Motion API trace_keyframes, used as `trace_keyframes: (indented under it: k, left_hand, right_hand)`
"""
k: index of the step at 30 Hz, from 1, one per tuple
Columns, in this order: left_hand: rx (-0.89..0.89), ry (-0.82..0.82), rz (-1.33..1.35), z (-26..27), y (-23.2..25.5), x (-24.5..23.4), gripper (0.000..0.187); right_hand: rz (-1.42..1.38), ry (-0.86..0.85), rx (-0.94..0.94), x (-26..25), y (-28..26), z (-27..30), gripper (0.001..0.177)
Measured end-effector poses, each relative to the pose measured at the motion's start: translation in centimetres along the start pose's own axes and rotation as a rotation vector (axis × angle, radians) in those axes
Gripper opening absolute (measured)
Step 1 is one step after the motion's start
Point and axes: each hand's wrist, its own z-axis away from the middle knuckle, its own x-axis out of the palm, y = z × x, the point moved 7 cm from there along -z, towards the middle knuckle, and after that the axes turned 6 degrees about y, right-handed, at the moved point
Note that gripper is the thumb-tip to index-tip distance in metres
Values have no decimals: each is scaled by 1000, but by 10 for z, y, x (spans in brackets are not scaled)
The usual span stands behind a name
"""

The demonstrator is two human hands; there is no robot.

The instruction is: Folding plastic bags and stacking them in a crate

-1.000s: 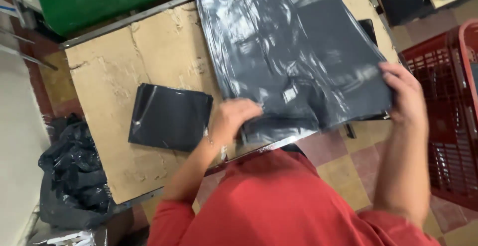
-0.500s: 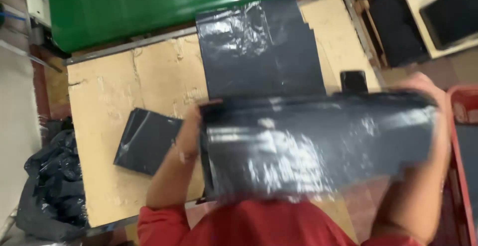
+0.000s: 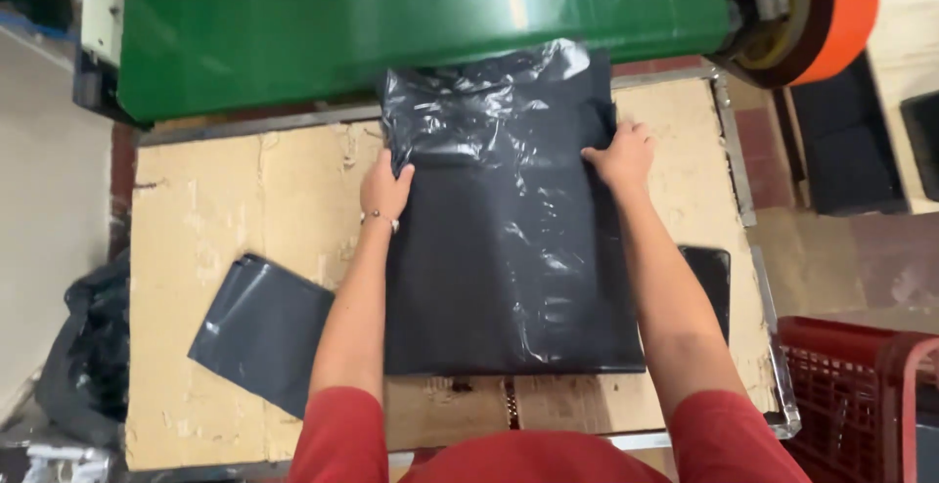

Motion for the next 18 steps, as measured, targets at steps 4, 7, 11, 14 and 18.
trace_keyframes:
  k: [4,7,11,14,18]
  left_hand:
    - [46,42,-97,-2,17,-3,48]
    - [105,421,-442,30,69,-37,81]
    - [627,512,-237,108,147,-11,61]
    - [860,268,-122,171,173,23,66]
    - [795,48,-64,175,166,49,61]
  right_hand:
    - [-4,-6,129,-35,-36,16,72]
    - [-136,-71,198,5,3,-9,82]
    - [-27,-59,150,7,-3,-13,70]
    - [59,-81,169,30,5,-17,56]
    - [-191,-115,153,38,8,-31,58]
